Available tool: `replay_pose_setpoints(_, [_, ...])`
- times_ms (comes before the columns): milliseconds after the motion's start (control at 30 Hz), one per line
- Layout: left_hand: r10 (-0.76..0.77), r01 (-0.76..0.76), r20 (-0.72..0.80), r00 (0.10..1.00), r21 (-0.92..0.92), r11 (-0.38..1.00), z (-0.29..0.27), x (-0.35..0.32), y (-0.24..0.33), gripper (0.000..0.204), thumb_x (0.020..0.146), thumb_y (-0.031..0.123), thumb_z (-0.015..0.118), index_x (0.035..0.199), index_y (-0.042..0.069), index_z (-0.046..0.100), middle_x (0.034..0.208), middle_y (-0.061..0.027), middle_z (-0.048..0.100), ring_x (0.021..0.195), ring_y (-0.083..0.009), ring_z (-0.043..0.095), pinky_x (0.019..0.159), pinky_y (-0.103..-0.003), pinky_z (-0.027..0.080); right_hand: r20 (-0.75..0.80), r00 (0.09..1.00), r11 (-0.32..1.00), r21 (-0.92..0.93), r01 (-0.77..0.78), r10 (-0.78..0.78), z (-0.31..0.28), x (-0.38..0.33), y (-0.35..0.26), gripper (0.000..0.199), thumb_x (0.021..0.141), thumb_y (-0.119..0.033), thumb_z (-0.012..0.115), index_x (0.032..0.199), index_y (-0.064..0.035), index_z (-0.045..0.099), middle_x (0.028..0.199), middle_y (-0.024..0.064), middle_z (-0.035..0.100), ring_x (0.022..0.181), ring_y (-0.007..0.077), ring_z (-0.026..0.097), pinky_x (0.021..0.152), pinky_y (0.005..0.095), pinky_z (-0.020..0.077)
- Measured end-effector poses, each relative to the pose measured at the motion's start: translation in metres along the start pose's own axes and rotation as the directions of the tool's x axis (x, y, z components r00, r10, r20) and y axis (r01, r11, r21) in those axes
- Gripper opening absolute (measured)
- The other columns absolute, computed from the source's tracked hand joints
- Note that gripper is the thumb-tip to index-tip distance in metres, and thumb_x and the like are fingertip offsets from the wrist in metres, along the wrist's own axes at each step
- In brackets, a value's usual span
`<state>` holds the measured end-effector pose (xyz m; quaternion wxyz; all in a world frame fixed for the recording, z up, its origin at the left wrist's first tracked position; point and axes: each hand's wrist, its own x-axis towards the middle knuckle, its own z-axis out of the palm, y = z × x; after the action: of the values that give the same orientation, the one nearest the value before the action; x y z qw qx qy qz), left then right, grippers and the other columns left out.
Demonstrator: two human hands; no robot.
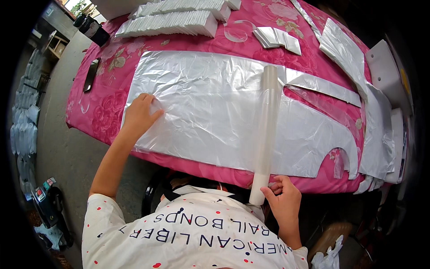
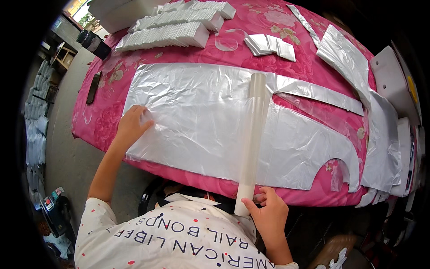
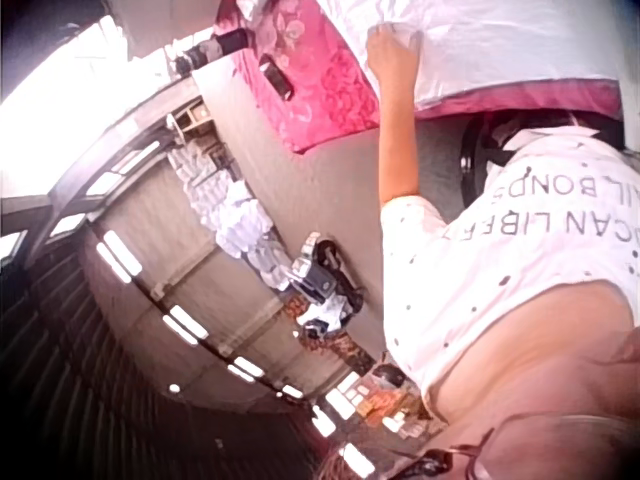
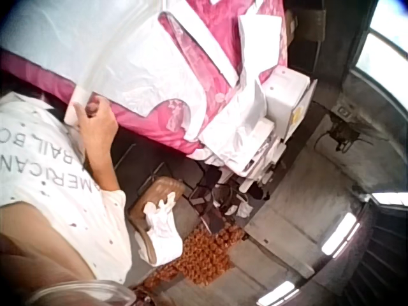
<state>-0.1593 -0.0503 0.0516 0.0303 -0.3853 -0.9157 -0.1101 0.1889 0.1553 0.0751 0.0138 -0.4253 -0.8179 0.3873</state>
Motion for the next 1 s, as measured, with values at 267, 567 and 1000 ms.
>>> replay_pose_setpoints(267, [-0.052,0.157,0.26,0.964,-0.398,0.904,-0.002,-0.013,-0.009,0.029,0.076,0.013,0.071,0.095,0.001,0.054,0.079,-0.0051,0.056,0.069,-0.0145,0.057,0.069,-0.024,0.045,-0.031,0.938,0.937,-0.067,0.343,-0.346,-0.002,0.021,-0.036,0.05,0.068,-0.04,0.076,0.094,-0.0012,0.059,0.073,0.0089,0.062,0.064,0.02,0.061,0.058,0.0294,0.0484])
replay_pose_setpoints(567, [0.17,0.434,0.44,0.882,-0.898,0.073,-0.027,-0.016,0.069,0.034,0.066,0.004,0.078,0.084,0.009,0.05,0.08,0.0018,0.053,0.071,-0.0047,0.052,0.064,-0.02,0.045,0.108,0.748,0.734,0.33,0.594,-0.654,0.026,0.059,-0.118,0.042,0.072,-0.033,0.075,0.092,0.0002,0.059,0.074,0.0096,0.063,0.064,0.0203,0.061,0.057,0.0292,0.0484])
replay_pose_setpoints(1000, [-0.152,0.44,0.42,0.895,-0.774,0.455,0.015,0.018,0.022,0.027,0.074,0.022,0.075,0.078,0.008,0.052,0.061,0.0062,0.043,0.053,-0.0033,0.039,0.047,-0.02,0.03,0.093,0.956,0.757,0.634,0.159,-0.279,-0.031,0.124,-0.014,0.007,0.085,-0.01,0.063,0.084,-0.0034,0.061,0.071,-0.0008,0.061,0.064,0.0041,0.056,0.055,0.018,0.0429])
